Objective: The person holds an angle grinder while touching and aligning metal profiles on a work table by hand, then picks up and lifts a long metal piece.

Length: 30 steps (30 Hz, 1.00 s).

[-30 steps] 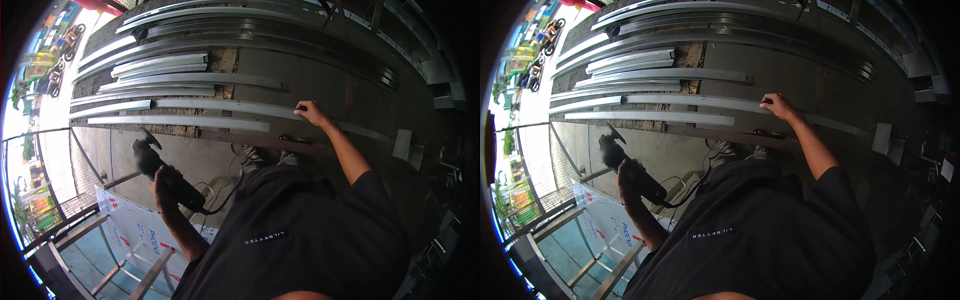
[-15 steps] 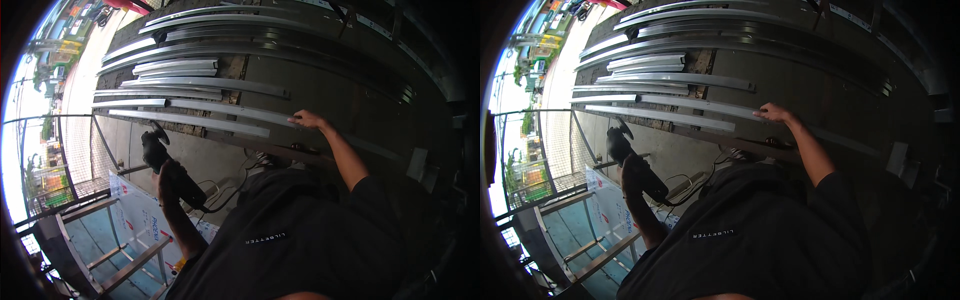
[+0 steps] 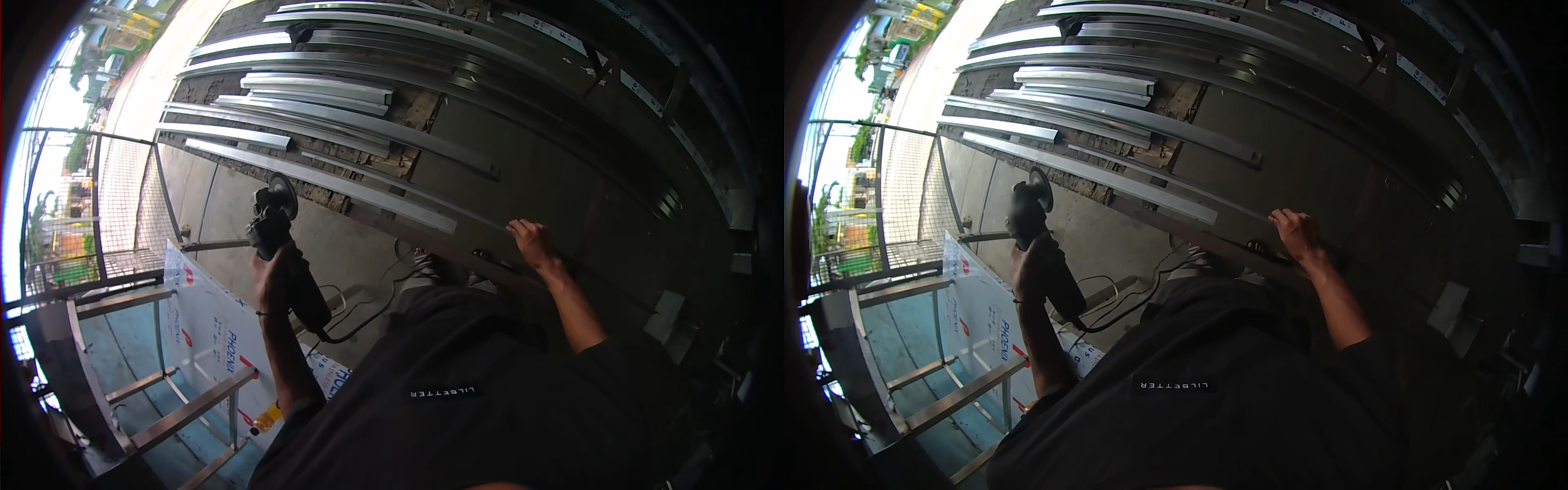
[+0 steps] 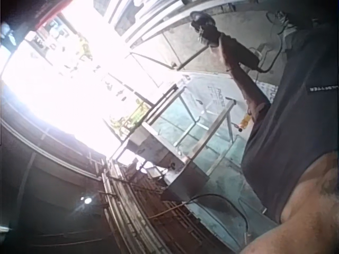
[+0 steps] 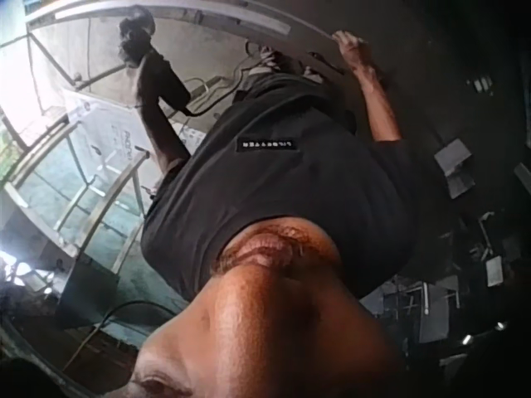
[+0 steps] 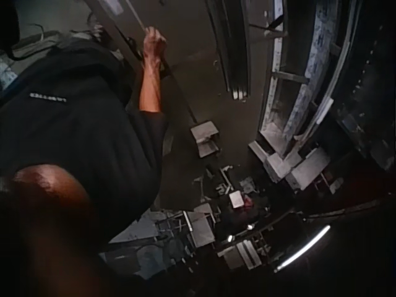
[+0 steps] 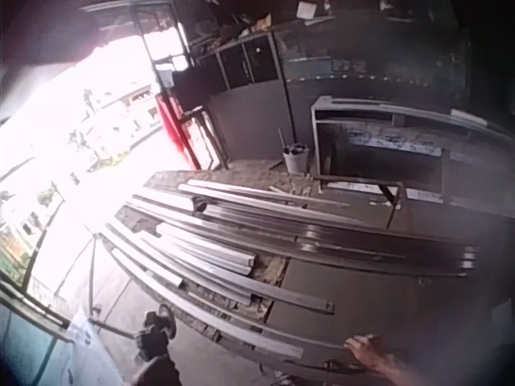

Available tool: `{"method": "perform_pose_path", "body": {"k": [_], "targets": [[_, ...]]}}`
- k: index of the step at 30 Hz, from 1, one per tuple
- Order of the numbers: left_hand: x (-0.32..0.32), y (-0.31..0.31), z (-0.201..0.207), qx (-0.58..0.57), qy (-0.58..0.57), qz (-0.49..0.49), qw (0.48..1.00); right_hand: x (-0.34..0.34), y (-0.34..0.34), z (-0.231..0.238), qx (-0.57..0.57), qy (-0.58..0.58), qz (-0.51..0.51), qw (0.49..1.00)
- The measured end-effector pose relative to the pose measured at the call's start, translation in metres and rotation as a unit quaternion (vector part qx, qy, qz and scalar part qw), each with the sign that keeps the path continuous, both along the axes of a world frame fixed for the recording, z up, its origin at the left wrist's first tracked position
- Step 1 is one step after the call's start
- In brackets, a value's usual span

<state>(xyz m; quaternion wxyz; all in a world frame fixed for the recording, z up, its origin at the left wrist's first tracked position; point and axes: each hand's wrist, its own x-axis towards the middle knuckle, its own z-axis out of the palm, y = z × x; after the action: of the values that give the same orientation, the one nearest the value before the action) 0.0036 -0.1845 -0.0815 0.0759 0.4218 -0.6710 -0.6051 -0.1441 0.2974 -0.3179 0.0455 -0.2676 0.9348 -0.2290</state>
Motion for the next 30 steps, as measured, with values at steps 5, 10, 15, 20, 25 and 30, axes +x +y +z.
{"method": "perform_pose_path", "body": {"k": [5, 10, 15, 20, 25, 30], "targets": [[-0.007, -0.008, -0.003, -0.008, -0.032, -0.011, 0.999, 0.009, 0.001, 0.002, 0.016, 0.126, 0.002, 0.992], [-0.015, -0.025, -0.013, -0.006, -0.018, -0.028, 0.999, 0.009, 0.000, 0.000, 0.018, 0.102, 0.002, 0.995], [-0.026, -0.046, -0.023, -0.002, 0.014, -0.069, 0.998, 0.008, -0.005, 0.002, 0.030, 0.071, -0.020, 0.997], [-0.043, -0.072, -0.044, -0.040, 0.006, -0.090, 0.995, 0.011, -0.006, 0.001, 0.016, 0.045, -0.042, 0.998], [-0.066, -0.110, -0.064, -0.101, -0.011, -0.143, 0.985, 0.015, -0.013, 0.002, 0.011, 0.060, -0.055, 0.997], [-0.084, -0.162, -0.101, -0.164, -0.016, -0.186, 0.968, 0.024, -0.013, -0.004, 0.017, 0.072, -0.071, 0.995]]}}
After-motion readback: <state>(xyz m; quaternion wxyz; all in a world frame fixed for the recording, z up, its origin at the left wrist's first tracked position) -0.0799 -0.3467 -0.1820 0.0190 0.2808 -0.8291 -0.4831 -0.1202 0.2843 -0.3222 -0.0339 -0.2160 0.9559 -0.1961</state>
